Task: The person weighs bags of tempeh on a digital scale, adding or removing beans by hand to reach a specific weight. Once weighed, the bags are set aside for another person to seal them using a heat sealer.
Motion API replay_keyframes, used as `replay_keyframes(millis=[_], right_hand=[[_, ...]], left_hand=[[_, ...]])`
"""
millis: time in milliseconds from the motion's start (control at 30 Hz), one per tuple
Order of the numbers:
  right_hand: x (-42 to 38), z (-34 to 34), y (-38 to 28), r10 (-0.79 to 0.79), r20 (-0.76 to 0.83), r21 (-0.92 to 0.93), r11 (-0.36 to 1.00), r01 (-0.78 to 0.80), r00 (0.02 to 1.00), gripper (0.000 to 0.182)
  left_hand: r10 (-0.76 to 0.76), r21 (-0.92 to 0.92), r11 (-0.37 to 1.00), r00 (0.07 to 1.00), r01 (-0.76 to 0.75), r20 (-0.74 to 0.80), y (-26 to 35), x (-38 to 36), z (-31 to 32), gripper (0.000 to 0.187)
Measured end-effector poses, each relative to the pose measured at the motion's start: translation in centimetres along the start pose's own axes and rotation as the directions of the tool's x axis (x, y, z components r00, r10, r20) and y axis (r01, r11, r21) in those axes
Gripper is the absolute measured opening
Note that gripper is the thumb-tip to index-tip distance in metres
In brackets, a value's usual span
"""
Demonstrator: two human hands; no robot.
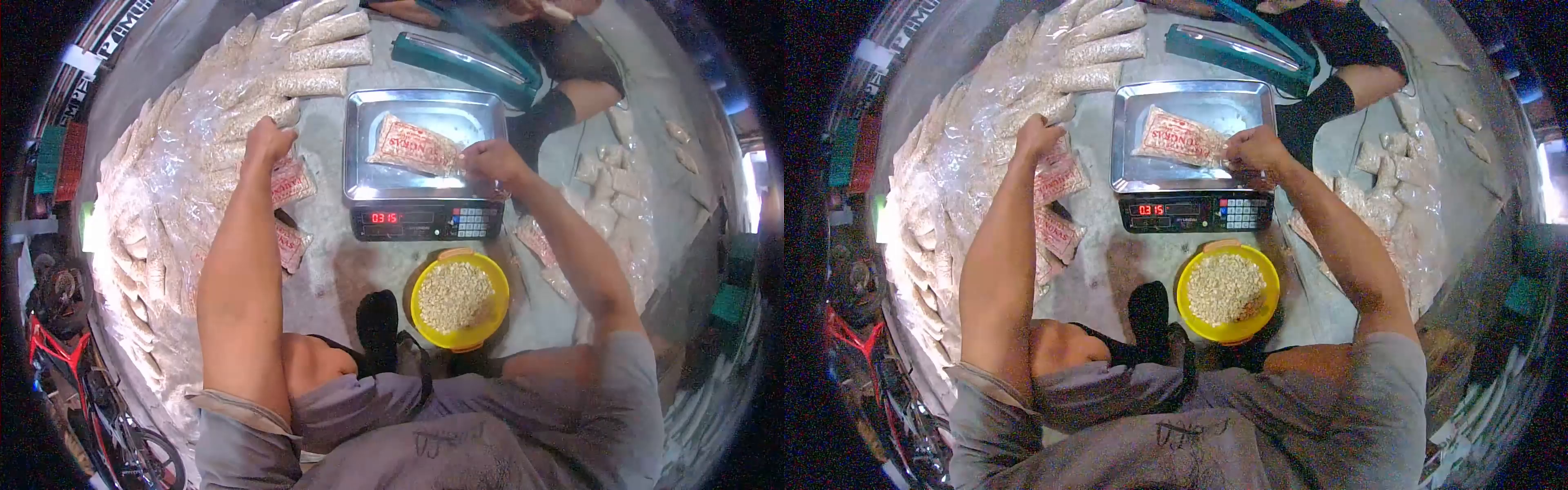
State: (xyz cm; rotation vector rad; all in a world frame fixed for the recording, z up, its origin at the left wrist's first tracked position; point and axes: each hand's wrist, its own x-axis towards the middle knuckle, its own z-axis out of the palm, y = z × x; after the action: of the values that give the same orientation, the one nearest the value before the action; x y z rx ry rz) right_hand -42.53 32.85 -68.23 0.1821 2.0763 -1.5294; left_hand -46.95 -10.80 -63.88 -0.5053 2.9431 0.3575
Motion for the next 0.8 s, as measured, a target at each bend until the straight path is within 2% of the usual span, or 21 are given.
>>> replay_keyframes(millis=[100, 133, 267, 300, 333, 467, 533, 567, 633, 667, 733, 800], right_hand=[[-0.4, 1.2, -1.0, 0.011, -0.056, 0.06, 0.998, -0.007, 0.998, 0.01], [-1.0, 1.5, -1.9, -0.005, -0.067, 0.067, 0.998, 0.009, 0.998, 0.017], [-0.4, 1.6, -1.1, -0.033, -0.106, 0.06, 0.997, 0.04, 0.994, 0.02], [-0.5, 1.5, -1.1, -0.136, -0.133, -0.222, 0.969, 0.104, 0.982, 0.02], [-0.7, 1.5, -1.1, -0.241, -0.13, -0.487, 0.86, 0.149, 0.962, 0.02], [-1.1, 1.7, -1.1, -0.238, -0.139, -0.556, 0.822, 0.123, 0.961, 0.02], [-0.7, 1.4, -0.2, -0.232, -0.124, -0.398, 0.902, 0.166, 0.965, 0.016], [-0.6, 1.2, -0.1, -0.233, -0.123, -0.399, 0.902, 0.167, 0.965, 0.016], [-0.4, 0.8, 0.2, -0.148, -0.056, -0.118, 0.983, 0.141, 0.987, 0.013], [-0.9, 0.9, -0.3, -0.148, -0.056, -0.117, 0.983, 0.141, 0.987, 0.013], [-2.1, 0.9, -1.2, -0.056, -0.008, 0.166, 0.984, 0.056, 0.998, 0.012], [-2.5, 0.4, -1.2, -0.009, -0.004, 0.224, 0.974, 0.009, 1.0, 0.014]], left_hand=[[-0.001, -0.006, 1.0, 1.0, 0.001, -0.008, 0.1, 0.0, 0.1, 0.059], [0.004, -0.007, 1.0, 1.0, -0.004, -0.014, 0.2, -0.1, 0.2, 0.059], [0.034, -0.048, 0.998, 0.999, -0.034, 0.01, 1.2, -1.0, -0.5, 0.059], [0.034, -0.043, 0.999, 0.999, -0.033, 0.016, 1.2, -1.0, -0.5, 0.059], [0.033, -0.039, 0.999, 0.999, -0.032, 0.023, 1.3, -0.9, -0.4, 0.059], [0.017, -0.031, 0.999, 0.999, -0.016, 0.031, 0.9, -0.3, 0.2, 0.06], [0.049, 0.002, 0.999, 0.998, -0.049, -0.027, 0.1, 0.2, 1.0, 0.058], [0.048, 0.002, 0.999, 0.999, -0.048, -0.027, 0.4, -0.2, 0.5, 0.058], [0.026, -0.039, 0.999, 0.998, -0.024, 0.05, 1.1, -0.9, -0.5, 0.061], [0.027, -0.039, 0.999, 0.998, -0.025, 0.05, 0.8, -0.7, -0.1, 0.061], [0.041, -0.021, 0.999, 0.999, -0.041, -0.023, 0.3, 0.0, 0.7, 0.058], [0.041, -0.016, 0.999, 0.999, -0.041, -0.023, 0.4, 0.1, 0.6, 0.058]])
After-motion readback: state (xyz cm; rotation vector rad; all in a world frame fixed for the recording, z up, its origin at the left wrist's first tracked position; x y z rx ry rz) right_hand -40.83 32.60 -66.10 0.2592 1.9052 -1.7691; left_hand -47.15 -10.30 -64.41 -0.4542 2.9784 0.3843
